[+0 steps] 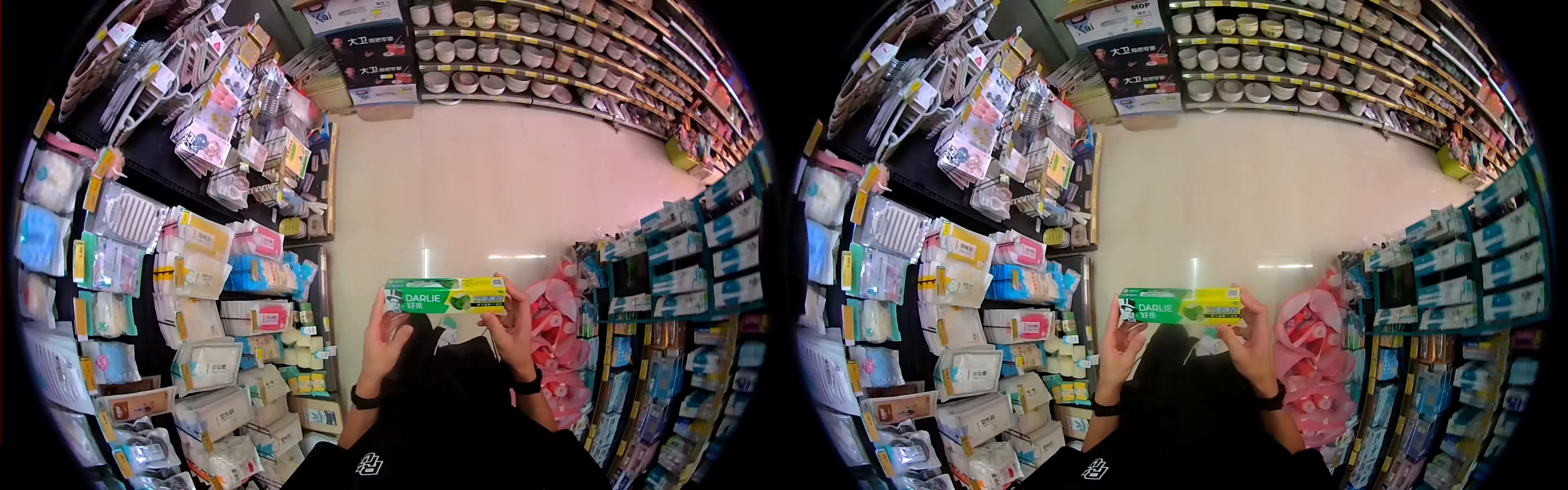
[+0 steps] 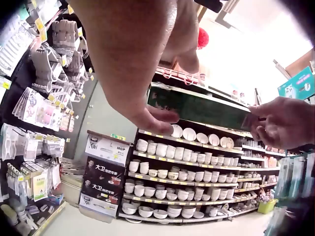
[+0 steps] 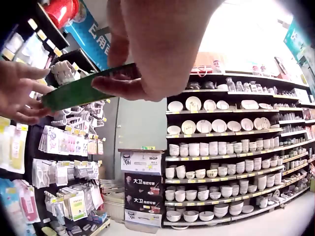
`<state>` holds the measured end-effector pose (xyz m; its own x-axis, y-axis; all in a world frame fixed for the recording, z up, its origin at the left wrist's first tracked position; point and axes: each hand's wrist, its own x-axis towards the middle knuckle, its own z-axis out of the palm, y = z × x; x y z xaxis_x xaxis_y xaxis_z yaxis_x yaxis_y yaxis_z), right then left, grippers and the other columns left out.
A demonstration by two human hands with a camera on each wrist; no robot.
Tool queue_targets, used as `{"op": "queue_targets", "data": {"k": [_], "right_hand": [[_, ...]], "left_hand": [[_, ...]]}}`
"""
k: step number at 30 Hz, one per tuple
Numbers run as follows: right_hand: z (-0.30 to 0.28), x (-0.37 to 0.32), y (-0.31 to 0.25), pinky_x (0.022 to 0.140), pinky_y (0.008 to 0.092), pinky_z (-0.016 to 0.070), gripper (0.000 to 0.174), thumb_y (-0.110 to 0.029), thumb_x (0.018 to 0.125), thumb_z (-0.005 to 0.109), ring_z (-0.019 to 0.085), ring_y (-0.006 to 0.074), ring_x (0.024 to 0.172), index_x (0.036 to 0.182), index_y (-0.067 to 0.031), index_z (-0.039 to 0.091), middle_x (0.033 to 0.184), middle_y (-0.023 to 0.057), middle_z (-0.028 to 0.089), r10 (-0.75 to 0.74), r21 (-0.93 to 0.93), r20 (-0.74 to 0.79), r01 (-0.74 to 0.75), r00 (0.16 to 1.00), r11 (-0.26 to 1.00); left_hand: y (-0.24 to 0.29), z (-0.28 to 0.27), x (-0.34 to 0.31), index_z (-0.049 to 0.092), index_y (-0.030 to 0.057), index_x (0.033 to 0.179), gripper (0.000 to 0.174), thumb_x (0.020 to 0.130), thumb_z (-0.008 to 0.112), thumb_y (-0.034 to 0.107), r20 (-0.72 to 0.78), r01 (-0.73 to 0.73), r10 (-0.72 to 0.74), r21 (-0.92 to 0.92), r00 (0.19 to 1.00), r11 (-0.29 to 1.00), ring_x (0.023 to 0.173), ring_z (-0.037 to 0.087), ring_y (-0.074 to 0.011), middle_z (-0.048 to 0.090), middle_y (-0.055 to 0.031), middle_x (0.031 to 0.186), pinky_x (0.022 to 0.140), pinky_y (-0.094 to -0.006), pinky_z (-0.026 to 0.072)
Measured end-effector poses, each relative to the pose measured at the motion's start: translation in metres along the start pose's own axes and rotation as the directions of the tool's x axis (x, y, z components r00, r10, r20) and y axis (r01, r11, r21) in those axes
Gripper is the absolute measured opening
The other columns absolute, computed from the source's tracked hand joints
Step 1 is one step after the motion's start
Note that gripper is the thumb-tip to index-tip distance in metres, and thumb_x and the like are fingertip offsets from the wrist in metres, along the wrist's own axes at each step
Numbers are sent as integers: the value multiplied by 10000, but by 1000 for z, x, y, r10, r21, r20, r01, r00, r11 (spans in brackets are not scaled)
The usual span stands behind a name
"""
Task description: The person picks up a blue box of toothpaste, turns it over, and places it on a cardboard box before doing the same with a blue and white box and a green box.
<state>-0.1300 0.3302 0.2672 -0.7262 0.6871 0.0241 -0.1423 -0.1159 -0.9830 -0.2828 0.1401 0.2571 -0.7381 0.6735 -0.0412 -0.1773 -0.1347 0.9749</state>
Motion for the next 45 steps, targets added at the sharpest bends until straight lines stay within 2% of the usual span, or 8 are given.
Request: {"op": "queue_targets", "data": {"k": [2, 12, 14, 18, 22, 27, 39, 45], "right_hand": [[-3, 17, 7, 786, 293, 571, 707, 82, 833, 623, 444, 259, 1279, 1431, -63, 275, 1461, 146, 321, -72, -97, 106, 82, 992, 992], [-17, 160, 11, 913, 364, 506, 786, 33, 813, 682, 444, 242, 1226, 1474, -39, 263, 1372, 133, 333, -134, -380, 125, 172, 983, 909], [-20, 193, 9, 873, 357, 537, 818, -11, 801, 720, 485, 277, 1174, 1473, -14, 254, 1328, 180, 372, -166, -419, 57, 174, 985, 891], [-26, 261, 2, 877, 353, 532, 830, 2, 797, 717, 494, 267, 1173, 1473, -3, 234, 1341, 165, 371, -134, -522, -7, 110, 991, 845], [-28, 336, 13, 924, 342, 492, 778, 35, 851, 631, 497, 231, 1183, 1489, -16, 189, 1372, 142, 390, -141, -361, -95, 98, 985, 928], [-27, 406, 20, 969, 345, 455, 675, 39, 911, 539, 487, 216, 1201, 1478, -19, 177, 1395, 148, 392, -114, -164, -124, 93, 986, 982], [-20, 582, 43, 953, 361, 460, 619, -21, 879, 605, 425, 205, 1229, 1428, -37, 319, 1332, 87, 392, -14, -222, 42, 23, 999, 975], [-30, 724, 27, 877, 382, 526, 679, 1, 820, 664, 510, 245, 1146, 1416, -23, 341, 1308, 147, 427, -131, -279, 209, 187, 969, 942]], "left_hand": [[-2, -5, 20, 48, 23, 1525, 845, 879, 591, -29, 51, -13, 12, 12, 999, 1000, 1176, 514, -214, 280, -127, 1507, 1023, -372, 431], [-11, 0, 192, 0, 43, 1524, 1020, 821, 730, 150, 145, -16, 22, -45, 989, 999, 1196, 508, -244, 194, -127, 1539, 1045, -405, 409], [-11, 11, 243, 51, 35, 1521, 961, 811, 700, 25, 129, -20, 30, -79, 991, 997, 1178, 524, -236, 379, -149, 1420, 1053, -387, 400], [10, 34, 338, 179, 4, 1491, 883, 813, 739, 90, 237, -50, 35, 59, 971, 997, 1158, 534, -226, 425, -169, 1375, 1021, -404, 436], [16, 45, 403, 204, 18, 1488, 905, 800, 773, 167, 220, -80, 68, 50, 973, 996, 1187, 499, -243, 387, -167, 1370, 999, -409, 457], [23, 44, 454, 213, 75, 1501, 994, 746, 826, 277, 212, -218, 158, 300, 964, 929, 1226, 413, -291, 287, -161, 1333, 954, -397, 483], [27, 23, 581, 151, 42, 1514, 982, 782, 790, 179, 88, -163, 139, 422, 986, 892, 1148, 523, -279, 278, -171, 1374, 946, -386, 489], [42, 43, 681, 158, 35, 1508, 929, 803, 755, 125, 17, -179, 196, 493, 980, 851, 1122, 560, -263, 305, -180, 1387, 925, -366, 497]]}}
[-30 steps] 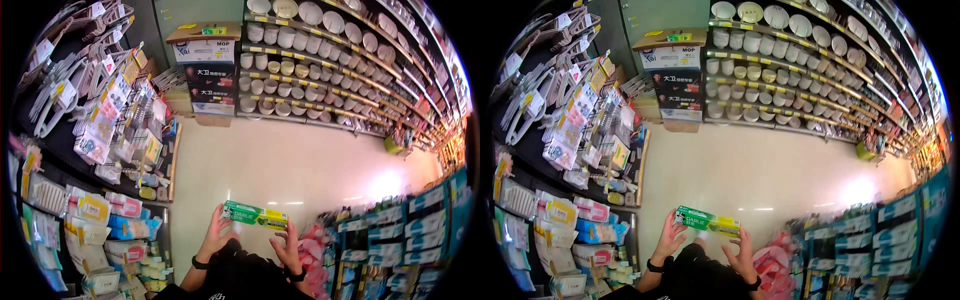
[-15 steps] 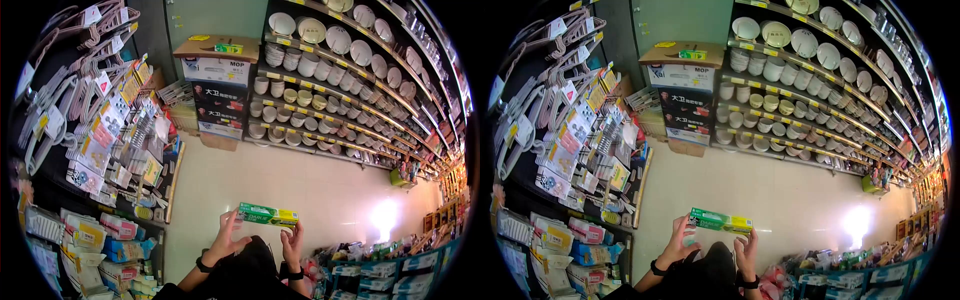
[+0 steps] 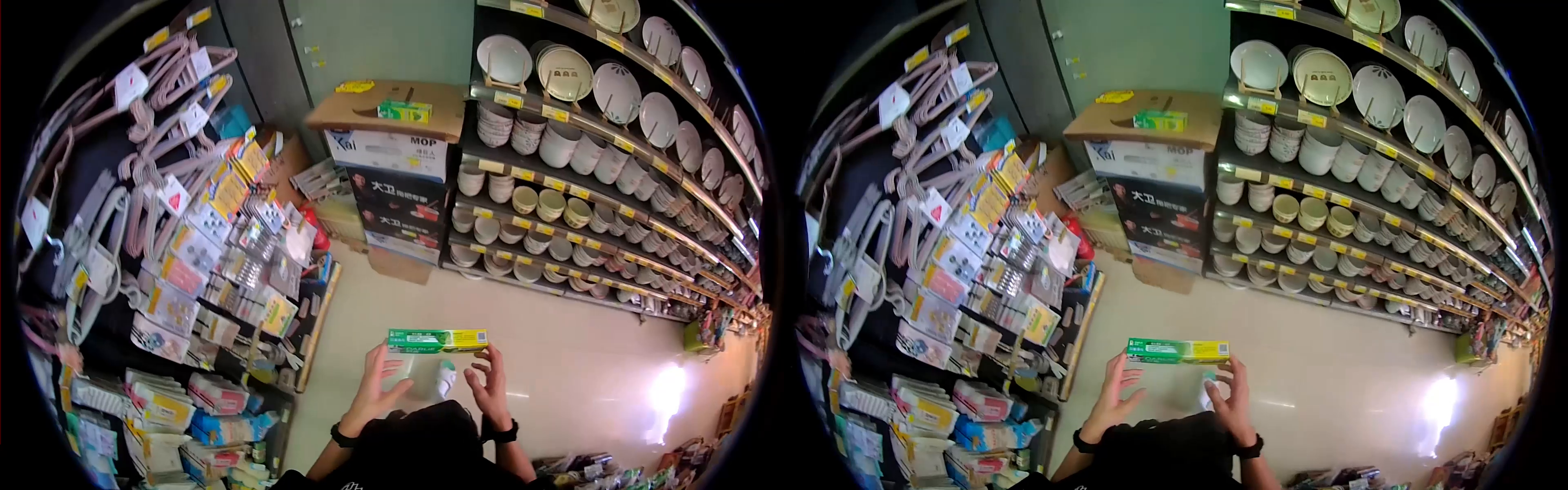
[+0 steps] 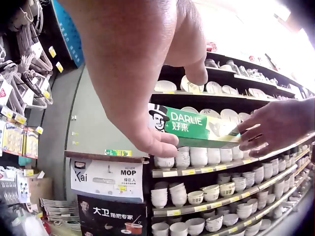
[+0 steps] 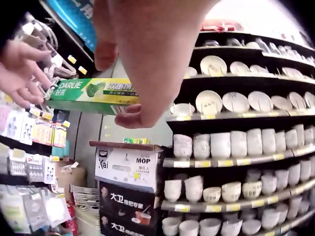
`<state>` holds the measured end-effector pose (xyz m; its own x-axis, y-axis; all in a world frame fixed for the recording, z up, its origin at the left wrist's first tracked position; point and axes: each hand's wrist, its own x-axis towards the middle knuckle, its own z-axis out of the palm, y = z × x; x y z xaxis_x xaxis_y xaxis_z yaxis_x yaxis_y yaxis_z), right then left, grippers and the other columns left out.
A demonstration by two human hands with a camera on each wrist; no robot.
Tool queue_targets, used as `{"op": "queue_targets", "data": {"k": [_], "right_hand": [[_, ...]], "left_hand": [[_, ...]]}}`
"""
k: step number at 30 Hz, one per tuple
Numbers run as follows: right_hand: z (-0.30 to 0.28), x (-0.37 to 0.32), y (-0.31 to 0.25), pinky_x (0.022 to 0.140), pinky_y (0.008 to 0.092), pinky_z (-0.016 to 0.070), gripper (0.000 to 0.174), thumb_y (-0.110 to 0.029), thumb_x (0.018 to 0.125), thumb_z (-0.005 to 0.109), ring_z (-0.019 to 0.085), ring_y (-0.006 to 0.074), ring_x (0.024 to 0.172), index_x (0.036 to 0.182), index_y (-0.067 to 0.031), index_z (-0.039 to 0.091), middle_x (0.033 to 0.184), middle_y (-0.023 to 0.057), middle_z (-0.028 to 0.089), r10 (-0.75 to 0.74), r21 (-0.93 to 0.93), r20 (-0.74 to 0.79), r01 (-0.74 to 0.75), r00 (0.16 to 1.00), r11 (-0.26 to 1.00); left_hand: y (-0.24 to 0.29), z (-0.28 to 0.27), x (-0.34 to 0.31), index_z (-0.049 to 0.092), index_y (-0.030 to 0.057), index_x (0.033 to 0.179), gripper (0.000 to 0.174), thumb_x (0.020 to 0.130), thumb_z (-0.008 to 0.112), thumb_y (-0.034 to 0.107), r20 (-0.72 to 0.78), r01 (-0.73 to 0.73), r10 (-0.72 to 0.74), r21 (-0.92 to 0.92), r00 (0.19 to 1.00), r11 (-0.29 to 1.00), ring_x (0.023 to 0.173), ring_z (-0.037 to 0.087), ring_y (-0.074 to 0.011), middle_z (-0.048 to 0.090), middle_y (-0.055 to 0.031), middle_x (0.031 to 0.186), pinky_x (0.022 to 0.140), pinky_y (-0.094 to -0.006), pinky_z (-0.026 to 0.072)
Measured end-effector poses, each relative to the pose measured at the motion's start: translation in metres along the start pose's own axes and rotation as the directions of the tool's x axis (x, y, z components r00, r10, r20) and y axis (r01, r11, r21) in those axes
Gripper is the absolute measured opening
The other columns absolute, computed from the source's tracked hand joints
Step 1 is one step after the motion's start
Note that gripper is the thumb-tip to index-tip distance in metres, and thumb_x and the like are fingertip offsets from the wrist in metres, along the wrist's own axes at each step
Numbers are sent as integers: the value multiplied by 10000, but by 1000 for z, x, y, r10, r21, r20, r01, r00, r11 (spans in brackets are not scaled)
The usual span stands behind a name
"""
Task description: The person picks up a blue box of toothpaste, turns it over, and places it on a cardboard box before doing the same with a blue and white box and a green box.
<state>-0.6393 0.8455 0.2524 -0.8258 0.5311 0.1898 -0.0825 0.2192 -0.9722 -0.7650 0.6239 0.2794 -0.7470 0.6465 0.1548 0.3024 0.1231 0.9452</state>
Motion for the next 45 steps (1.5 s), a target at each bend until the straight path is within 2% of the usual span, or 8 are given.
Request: {"op": "queue_targets", "data": {"k": [6, 15, 20, 31, 32, 35, 37, 45], "right_hand": [[-31, 95, 1, 863, 374, 529, 735, -15, 783, 700, 554, 269, 1085, 1422, -27, 338, 1298, 169, 449, -86, -101, 43, 90, 995, 991], [-21, 163, 25, 864, 355, 513, 698, -1, 827, 639, 585, 219, 1034, 1442, -41, 312, 1152, 130, 551, 125, 5, 29, -125, 992, 992], [3, 213, 43, 814, 363, 540, 690, 5, 797, 663, 621, 248, 977, 1411, -24, 349, 1239, 152, 528, 120, -57, 38, -117, 992, 991], [109, 349, 42, 879, 331, 494, 741, 127, 746, 448, 578, 236, 1078, 1453, -19, 282, 1169, 154, 550, 94, -103, 5, -93, 996, 990], [120, 362, 41, 833, 333, 514, 729, 113, 747, 497, 614, 243, 961, 1441, -29, 326, 1078, 169, 597, 51, -130, -46, -57, 998, 990], [139, 391, 24, 828, 351, 500, 707, 102, 745, 518, 589, 262, 957, 1420, -26, 356, 1104, 176, 583, 126, -173, -74, -137, 989, 975], [149, 402, 16, 861, 388, 477, 667, 82, 741, 548, 550, 295, 999, 1383, -23, 399, 1157, 186, 562, 20, -416, -131, -74, 991, 906], [151, 461, 12, 892, 409, 451, 604, 19, 766, 620, 524, 320, 1057, 1343, -23, 445, 1216, 190, 550, -56, -458, -217, -51, 975, 887]], "left_hand": [[-6, 21, 89, 207, 25, 1476, 835, 826, 727, 96, -55, 65, -68, -53, 996, 996, 1096, 589, -240, 376, -165, 1346, 928, -369, 498], [-28, 26, 171, 223, 39, 1452, 763, 838, 672, -6, -126, 167, -184, -135, 975, 977, 1078, 603, -209, 444, -152, 1314, 941, -354, 490], [-53, -7, 225, 284, 10, 1422, 789, 811, 765, 147, -146, 188, -218, -198, 965, 962, 1062, 617, -236, 463, -168, 1330, 897, -352, 508], [-92, -147, 362, 352, 16, 1403, 965, 667, 871, 362, -28, 23, -24, -30, 999, 999, 1044, 627, -271, 546, -181, 1264, 893, -384, 508], [-95, -160, 370, 352, 16, 1403, 965, 667, 871, 362, -21, 26, -27, -23, 999, 999, 1044, 627, -271, 546, -181, 1264, 893, -384, 508], [-98, -188, 394, 309, 3, 1435, 1006, 667, 882, 312, 48, 6, -6, -6, 999, 1000, 1078, 616, -243, 551, -176, 1258, 915, -368, 507], [-105, -195, 407, 312, 2, 1433, 997, 675, 877, 319, 91, 6, -3, -37, 996, 999, 1090, 610, -243, 549, -173, 1258, 918, -368, 505], [-118, -198, 480, 239, 21, 1480, 1027, 715, 851, 330, 132, 1, 35, -263, 991, 965, 1120, 588, -247, 481, -151, 1327, 928, -378, 493]]}}
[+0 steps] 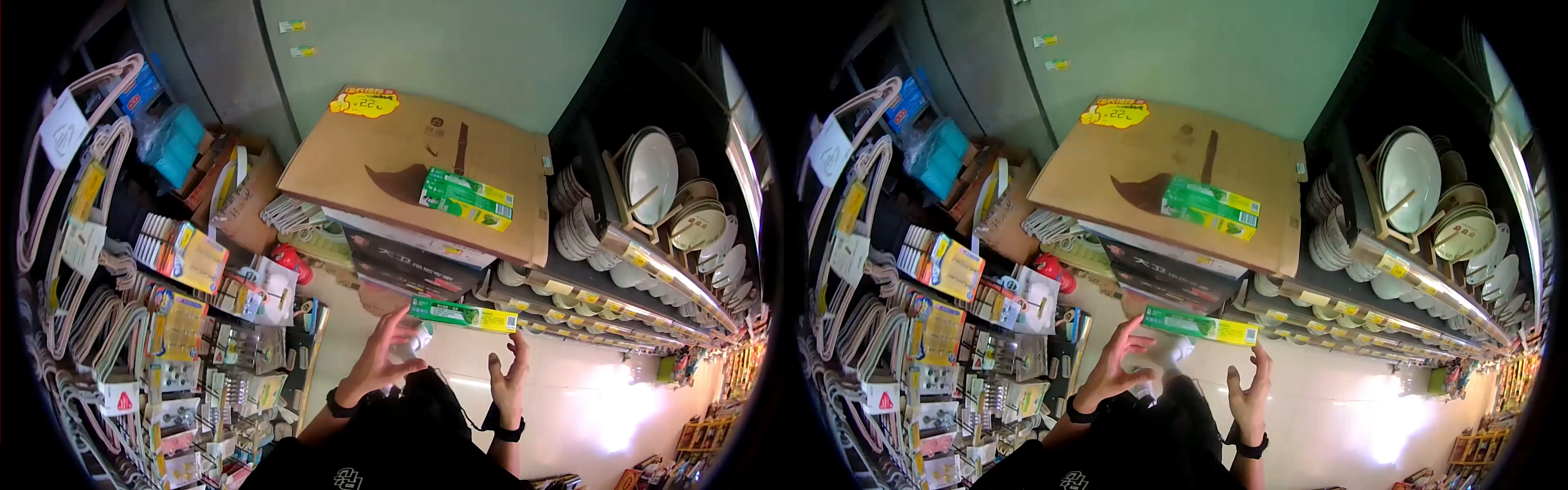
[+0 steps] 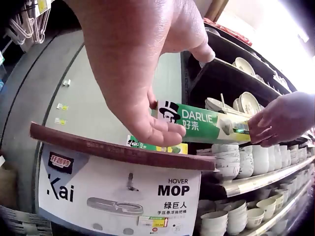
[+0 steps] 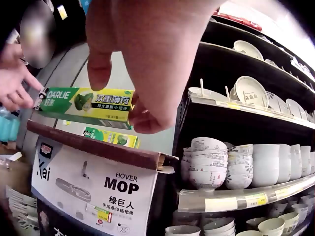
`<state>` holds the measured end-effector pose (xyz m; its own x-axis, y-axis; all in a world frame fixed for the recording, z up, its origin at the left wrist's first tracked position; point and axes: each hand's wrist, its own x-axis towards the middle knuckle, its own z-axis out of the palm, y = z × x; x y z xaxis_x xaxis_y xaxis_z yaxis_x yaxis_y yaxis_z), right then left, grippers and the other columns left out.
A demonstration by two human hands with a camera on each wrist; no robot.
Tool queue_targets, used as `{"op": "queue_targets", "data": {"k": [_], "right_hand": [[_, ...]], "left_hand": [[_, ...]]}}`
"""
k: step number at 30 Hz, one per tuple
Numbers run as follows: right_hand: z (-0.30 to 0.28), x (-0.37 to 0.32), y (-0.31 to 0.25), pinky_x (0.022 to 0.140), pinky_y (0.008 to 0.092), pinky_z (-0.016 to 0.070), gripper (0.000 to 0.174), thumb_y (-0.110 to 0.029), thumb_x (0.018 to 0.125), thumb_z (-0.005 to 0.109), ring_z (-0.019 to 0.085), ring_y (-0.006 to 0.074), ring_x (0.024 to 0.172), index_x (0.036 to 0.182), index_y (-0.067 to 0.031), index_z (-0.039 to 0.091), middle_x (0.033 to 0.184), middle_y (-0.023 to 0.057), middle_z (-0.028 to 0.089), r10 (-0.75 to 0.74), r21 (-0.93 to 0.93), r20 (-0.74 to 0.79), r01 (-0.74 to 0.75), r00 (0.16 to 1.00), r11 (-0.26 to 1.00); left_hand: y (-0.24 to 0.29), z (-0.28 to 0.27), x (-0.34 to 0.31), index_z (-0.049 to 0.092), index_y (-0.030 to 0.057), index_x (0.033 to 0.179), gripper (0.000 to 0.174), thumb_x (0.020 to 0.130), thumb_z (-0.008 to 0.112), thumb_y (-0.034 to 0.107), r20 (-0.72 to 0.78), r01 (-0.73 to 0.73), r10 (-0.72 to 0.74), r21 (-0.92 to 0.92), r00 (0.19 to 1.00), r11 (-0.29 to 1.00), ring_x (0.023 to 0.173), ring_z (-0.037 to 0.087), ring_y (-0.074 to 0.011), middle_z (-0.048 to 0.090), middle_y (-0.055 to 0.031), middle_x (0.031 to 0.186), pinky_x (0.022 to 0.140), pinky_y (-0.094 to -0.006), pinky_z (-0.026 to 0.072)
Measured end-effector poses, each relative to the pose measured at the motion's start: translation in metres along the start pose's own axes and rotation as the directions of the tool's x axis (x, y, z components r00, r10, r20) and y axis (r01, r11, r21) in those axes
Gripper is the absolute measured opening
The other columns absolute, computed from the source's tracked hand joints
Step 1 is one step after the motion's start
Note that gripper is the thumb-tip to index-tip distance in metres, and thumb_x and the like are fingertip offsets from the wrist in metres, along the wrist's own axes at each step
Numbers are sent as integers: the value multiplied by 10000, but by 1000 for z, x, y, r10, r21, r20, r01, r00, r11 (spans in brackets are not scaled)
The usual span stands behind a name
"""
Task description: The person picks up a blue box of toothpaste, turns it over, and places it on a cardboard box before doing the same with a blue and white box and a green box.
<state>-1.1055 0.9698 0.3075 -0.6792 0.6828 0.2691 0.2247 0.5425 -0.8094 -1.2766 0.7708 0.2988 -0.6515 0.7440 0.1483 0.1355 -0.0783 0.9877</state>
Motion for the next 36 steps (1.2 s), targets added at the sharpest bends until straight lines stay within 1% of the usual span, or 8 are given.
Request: {"op": "queue_targets", "data": {"k": [7, 9, 10, 19, 23, 27, 30, 36], "right_hand": [[17, 82, -5, 803, 377, 447, 674, -31, 766, 678, 495, 265, 887, 1390, -28, 425, 1045, 158, 542, 65, -8, -15, -65, 998, 998], [22, 107, -16, 844, 380, 430, 692, -30, 766, 684, 475, 288, 969, 1398, -11, 404, 1092, 168, 547, 88, -33, -4, -88, 996, 996], [30, 118, -11, 867, 393, 417, 702, -42, 767, 691, 472, 306, 993, 1402, -8, 394, 1099, 170, 549, 50, -37, -29, -51, 998, 998], [49, 174, 4, 953, 520, 321, 814, -158, 789, 721, 450, 351, 1080, 1455, -6, 278, 1199, 183, 558, 111, -255, 105, -81, 988, 963], [47, 183, 10, 968, 506, 322, 852, -207, 783, 747, 451, 358, 1097, 1455, 12, 271, 1296, 190, 508, 96, -284, 164, -46, 982, 958], [44, 201, 6, 1023, 477, 332, 861, -235, 793, 751, 426, 376, 1202, 1460, 13, 268, 1405, 203, 429, 72, -196, 87, -54, 994, 979], [42, 214, 4, 1037, 456, 348, 848, -252, 807, 741, 423, 371, 1237, 1461, 19, 274, 1442, 203, 406, 112, -142, 45, -105, 993, 984], [65, 234, 24, 994, 359, 435, 755, -206, 889, 661, 505, 324, 1241, 1457, 69, 246, 1381, 274, 460, 220, 35, 46, -221, 975, 975]], "left_hand": [[-2, -3, 76, 137, 61, 1525, 1023, 762, 814, 146, 9, 41, -41, -82, 999, 996, 1152, 565, -241, 317, -185, 1496, 945, -371, 459], [2, -10, 97, 130, 68, 1528, 1000, 781, 794, 125, 32, 79, -78, -48, 996, 996, 1158, 563, -244, 313, -202, 1492, 959, -374, 449], [4, -13, 111, 134, 15, 1509, 966, 809, 779, 180, 11, 19, -19, 21, 1000, 1000, 1087, 609, -256, 493, -202, 1332, 911, -366, 506], [7, -31, 176, 120, -3, 1503, 922, 837, 743, 134, 12, 150, -155, 210, 988, 966, 1071, 625, -262, 427, -242, 1403, 877, -364, 529], [5, -41, 194, 118, 23, 1503, 910, 836, 734, 93, 47, 233, -241, 136, 969, 963, 1017, 648, -238, 605, -192, 1131, 879, -359, 525], [1, -52, 211, 162, 29, 1494, 902, 809, 748, 53, 30, 209, -214, 126, 976, 970, 963, 655, -192, 626, -161, 1023, 818, -314, 536], [-7, -61, 230, 278, 3, 1463, 861, 765, 778, 54, -55, 256, -251, 109, 966, 961, 732, 569, -106, 583, -122, 1076, 620, -240, 504], [-10, -73, 274, 322, 22, 1458, 775, 814, 744, 108, 101, 123, -157, 281, 982, 952, 693, 496, -78, 554, -74, 1048, 598, -217, 454]]}}
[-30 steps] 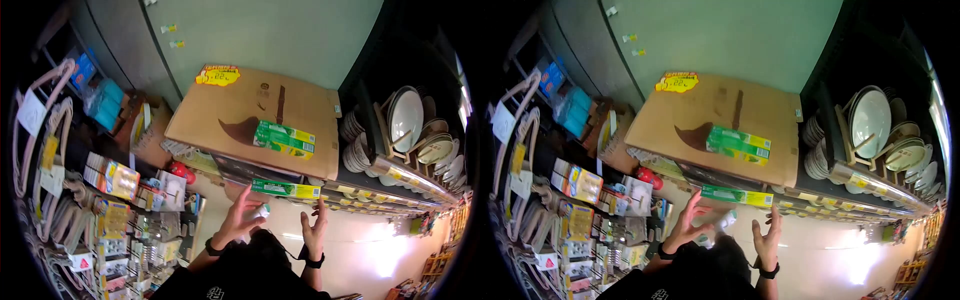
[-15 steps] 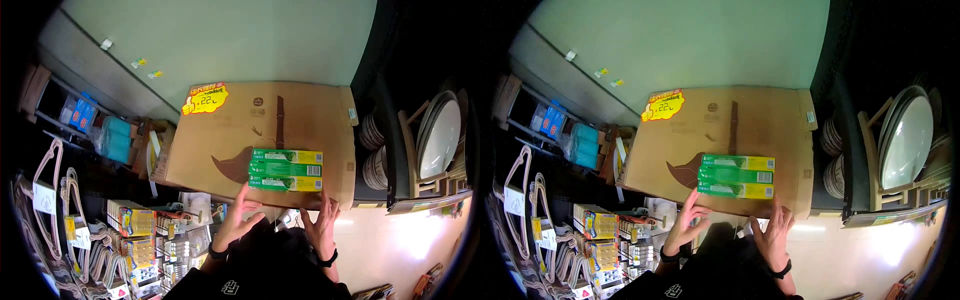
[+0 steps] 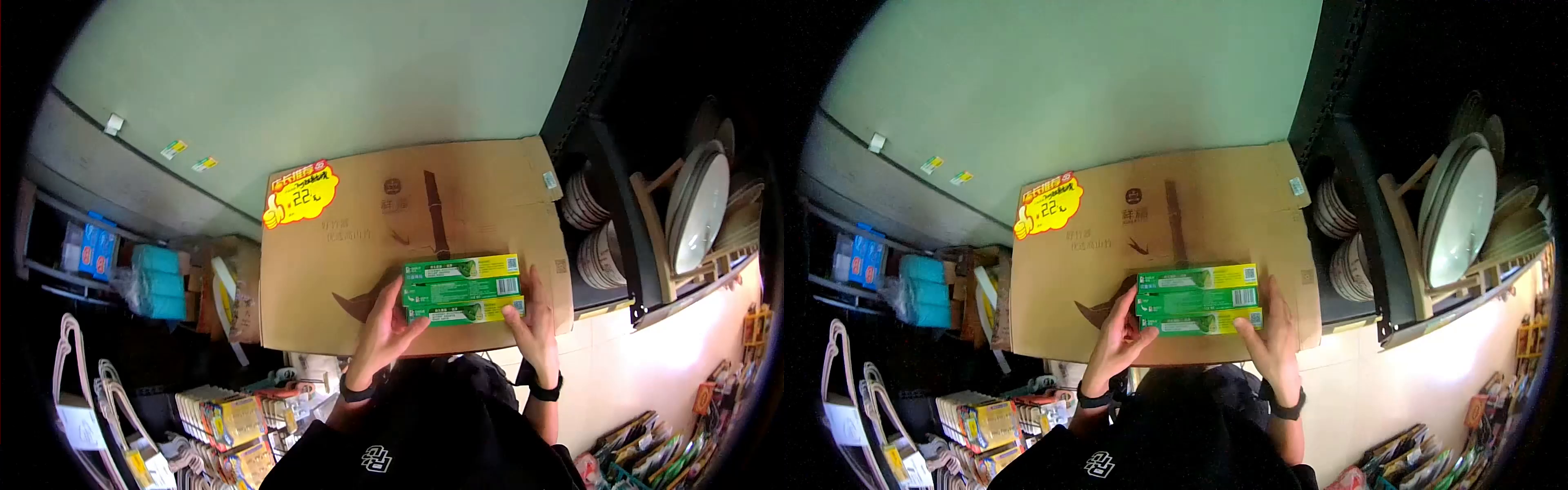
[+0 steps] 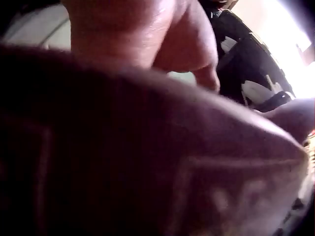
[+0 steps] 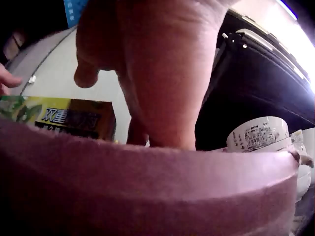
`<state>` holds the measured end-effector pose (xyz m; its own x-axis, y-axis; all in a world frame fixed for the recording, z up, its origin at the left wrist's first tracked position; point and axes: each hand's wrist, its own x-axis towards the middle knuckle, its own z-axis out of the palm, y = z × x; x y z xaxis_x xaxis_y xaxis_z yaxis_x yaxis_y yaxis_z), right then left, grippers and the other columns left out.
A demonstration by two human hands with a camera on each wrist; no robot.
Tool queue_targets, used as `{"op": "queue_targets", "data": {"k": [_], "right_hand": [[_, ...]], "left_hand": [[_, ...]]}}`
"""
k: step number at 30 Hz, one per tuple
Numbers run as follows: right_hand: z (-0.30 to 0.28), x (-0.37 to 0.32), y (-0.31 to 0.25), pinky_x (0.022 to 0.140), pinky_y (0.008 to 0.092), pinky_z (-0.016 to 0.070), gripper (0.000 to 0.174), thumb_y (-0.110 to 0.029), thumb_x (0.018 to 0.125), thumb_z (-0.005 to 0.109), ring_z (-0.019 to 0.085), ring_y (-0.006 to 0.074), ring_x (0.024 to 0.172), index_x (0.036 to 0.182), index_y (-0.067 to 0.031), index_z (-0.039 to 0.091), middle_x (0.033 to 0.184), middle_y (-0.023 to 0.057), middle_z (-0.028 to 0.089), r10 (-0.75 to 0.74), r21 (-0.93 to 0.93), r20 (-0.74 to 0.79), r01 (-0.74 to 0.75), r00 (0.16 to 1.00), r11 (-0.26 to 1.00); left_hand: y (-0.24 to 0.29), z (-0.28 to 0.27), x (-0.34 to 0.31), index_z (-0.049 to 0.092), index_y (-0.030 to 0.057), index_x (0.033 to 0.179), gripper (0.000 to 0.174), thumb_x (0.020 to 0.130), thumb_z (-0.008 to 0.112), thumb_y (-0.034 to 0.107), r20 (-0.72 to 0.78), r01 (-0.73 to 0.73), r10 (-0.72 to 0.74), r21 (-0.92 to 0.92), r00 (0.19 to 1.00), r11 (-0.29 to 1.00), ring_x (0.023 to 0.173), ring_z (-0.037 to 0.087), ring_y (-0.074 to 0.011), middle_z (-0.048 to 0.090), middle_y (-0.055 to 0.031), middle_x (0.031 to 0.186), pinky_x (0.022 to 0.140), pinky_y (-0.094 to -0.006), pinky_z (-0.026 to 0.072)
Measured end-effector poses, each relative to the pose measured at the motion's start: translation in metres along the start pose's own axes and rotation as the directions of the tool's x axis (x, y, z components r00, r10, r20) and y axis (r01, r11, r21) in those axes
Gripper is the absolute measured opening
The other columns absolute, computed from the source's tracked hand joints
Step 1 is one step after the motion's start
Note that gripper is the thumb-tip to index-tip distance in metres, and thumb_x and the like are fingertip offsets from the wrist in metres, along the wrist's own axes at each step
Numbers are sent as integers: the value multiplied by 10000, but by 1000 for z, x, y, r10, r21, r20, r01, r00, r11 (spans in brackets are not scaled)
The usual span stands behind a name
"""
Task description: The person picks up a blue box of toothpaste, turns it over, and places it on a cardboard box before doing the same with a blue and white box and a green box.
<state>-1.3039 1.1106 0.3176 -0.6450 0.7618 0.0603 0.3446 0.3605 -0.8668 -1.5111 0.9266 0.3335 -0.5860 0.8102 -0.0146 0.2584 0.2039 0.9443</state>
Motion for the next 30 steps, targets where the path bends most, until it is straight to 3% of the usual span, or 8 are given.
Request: {"op": "queue_targets", "data": {"k": [6, 8, 12, 17, 19, 22, 27, 30], "right_hand": [[11, 1, -24, 1053, 351, 377, 756, -203, 905, 638, 383, 306, 1361, 1478, 50, 215, 1457, 257, 385, -11, 11, -39, 12, 999, 1000], [15, 0, -37, 1082, 390, 342, 824, -258, 853, 697, 406, 347, 1339, 1456, 75, 245, 1424, 273, 411, -42, 118, -117, 56, 992, 991], [10, -22, -60, 1096, 430, 321, 809, -284, 846, 694, 403, 347, 1343, 1460, 37, 275, 1428, 245, 426, -125, -10, -233, 126, 964, 992], [12, -82, -65, 1098, 436, 305, 732, -176, 805, 714, 434, 344, 1299, 1416, 25, 365, 1428, 207, 445, -220, 45, -483, 275, 848, 960], [12, -109, -72, 1097, 431, 301, 708, -89, 787, 712, 436, 338, 1280, 1404, 25, 383, 1412, 191, 465, -250, 75, -565, 351, 786, 933], [16, -156, -80, 1096, 429, 303, 657, -12, 796, 690, 415, 324, 1283, 1386, 31, 403, 1388, 176, 481, -196, 56, -654, 305, 731, 951], [34, -219, -81, 1115, 459, 282, 638, 56, 805, 661, 388, 342, 1333, 1387, 2, 406, 1399, 196, 455, -175, 36, -791, 330, 586, 943], [45, -251, -79, 1090, 499, 362, 644, 159, 804, 606, 399, 360, 1340, 1379, -46, 400, 1399, 244, 399, -164, -3, -898, 367, 408, 930]], "left_hand": [[-4, -10, 9, 276, 42, 1492, 797, 837, 726, 103, 94, -89, 92, -42, 991, 995, 702, 509, -81, 564, -67, 1001, 590, -215, 458], [-7, -11, 3, 273, -3, 1471, 820, 820, 751, 135, 66, -34, 45, -167, 997, 985, 741, 554, -119, 508, -143, 1236, 656, -244, 506], [-7, -19, -8, 224, 1, 1495, 899, 799, 771, 159, 44, -203, 210, -131, 977, 970, 842, 571, -157, 454, -162, 1318, 724, -282, 517], [-15, -30, -24, 148, -60, 1493, 1252, 657, 792, 613, 223, -282, 306, -131, 926, 950, 950, 538, -227, 444, -171, 1250, 893, -377, 444], [1, -21, -30, 128, -75, 1491, 1354, 598, 748, 732, 248, -174, 281, -379, 927, 909, 991, 514, -243, 453, -150, 1207, 942, -388, 401], [-3, -13, -39, 126, -95, 1483, 1421, 542, 771, 751, 258, -198, 331, -432, 908, 880, 960, 515, -212, 471, -129, 1234, 859, -341, 429], [-6, 8, -40, 164, -65, 1486, 1265, 661, 719, 717, 432, -274, 525, -518, 734, 810, 979, 524, -251, 335, -202, 1329, 853, -375, 457], [7, 23, -49, 214, -2, 1497, 1167, 700, 700, 699, 521, -370, 626, -516, 581, 772, 1041, 496, -286, 296, -214, 1372, 871, -389, 461]]}}
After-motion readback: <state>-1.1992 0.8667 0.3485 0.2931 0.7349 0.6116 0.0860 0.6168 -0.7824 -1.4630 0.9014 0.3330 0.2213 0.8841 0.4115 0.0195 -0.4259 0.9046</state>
